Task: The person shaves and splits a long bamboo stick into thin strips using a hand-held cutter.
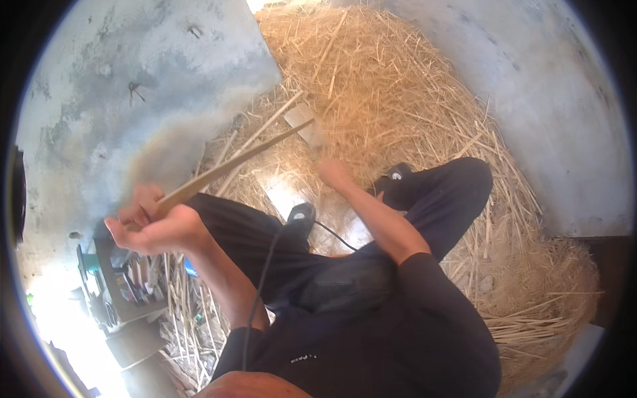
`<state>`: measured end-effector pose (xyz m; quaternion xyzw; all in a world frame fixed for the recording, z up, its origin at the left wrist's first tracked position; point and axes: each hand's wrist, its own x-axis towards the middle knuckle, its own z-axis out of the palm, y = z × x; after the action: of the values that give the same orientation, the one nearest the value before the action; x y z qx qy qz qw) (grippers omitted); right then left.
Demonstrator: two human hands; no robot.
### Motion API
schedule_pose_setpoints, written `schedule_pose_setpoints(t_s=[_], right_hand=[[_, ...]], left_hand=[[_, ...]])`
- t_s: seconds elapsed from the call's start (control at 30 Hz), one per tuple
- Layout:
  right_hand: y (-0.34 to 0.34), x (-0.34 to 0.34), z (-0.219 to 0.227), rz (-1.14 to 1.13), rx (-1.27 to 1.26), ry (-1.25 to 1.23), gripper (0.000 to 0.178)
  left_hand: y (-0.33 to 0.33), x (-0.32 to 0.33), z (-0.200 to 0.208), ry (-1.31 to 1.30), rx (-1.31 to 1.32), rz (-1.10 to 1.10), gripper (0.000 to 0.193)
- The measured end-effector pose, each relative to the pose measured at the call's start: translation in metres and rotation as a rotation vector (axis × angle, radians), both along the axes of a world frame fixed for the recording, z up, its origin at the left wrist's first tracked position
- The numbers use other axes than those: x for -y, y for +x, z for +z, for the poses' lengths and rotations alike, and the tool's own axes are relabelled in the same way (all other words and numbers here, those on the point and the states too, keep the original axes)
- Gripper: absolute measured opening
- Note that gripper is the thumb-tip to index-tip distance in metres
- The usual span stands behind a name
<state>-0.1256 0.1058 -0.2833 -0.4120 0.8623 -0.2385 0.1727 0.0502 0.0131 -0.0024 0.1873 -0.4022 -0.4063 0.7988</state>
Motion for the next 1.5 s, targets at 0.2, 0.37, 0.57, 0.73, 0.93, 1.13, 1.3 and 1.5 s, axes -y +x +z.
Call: schedule_pose_setpoints(t_s=[0.2,0.37,0.57,0.73,0.93,1.13,1.3,1.5], right_hand=[[-0.009,0.004,0.009,-0.147,0.184,-0.242,0.036],[0.017,0.014,0.039,-0.023,0.342,-0.630,0.031],[0.012,0.012,0.050,-0.056,0.148,-0.316,0.026],[0.016,0.009,0.061,-0.020,0.157,-0.487,0.026],[0.019,-0.003,0.065,-0.033,0.081,-0.421,0.028],[0.016,0.001,0.075,-0.017,0.289,-0.418,0.034],[0.024,0.012,0.093,0.006,0.174,-0.436,0.032],[0.022,-0.005,0.101,-0.026,0.243,-0.526,0.031]], left_hand=[[-0.009,0.001,-0.003,0.012,0.096,0.055,0.053],[-0.019,0.005,-0.001,-0.057,0.247,0.225,0.056],[-0.016,-0.001,-0.004,0.054,0.094,-0.034,0.059],[-0.014,-0.006,0.002,0.052,0.131,-0.075,0.060],[-0.011,-0.011,0.014,0.072,0.157,-0.082,0.059],[-0.014,-0.014,0.016,0.043,0.182,-0.149,0.059],[-0.020,-0.011,0.023,0.045,0.186,-0.097,0.058],[-0.027,0.004,0.044,-0.070,0.348,-0.032,0.057]])
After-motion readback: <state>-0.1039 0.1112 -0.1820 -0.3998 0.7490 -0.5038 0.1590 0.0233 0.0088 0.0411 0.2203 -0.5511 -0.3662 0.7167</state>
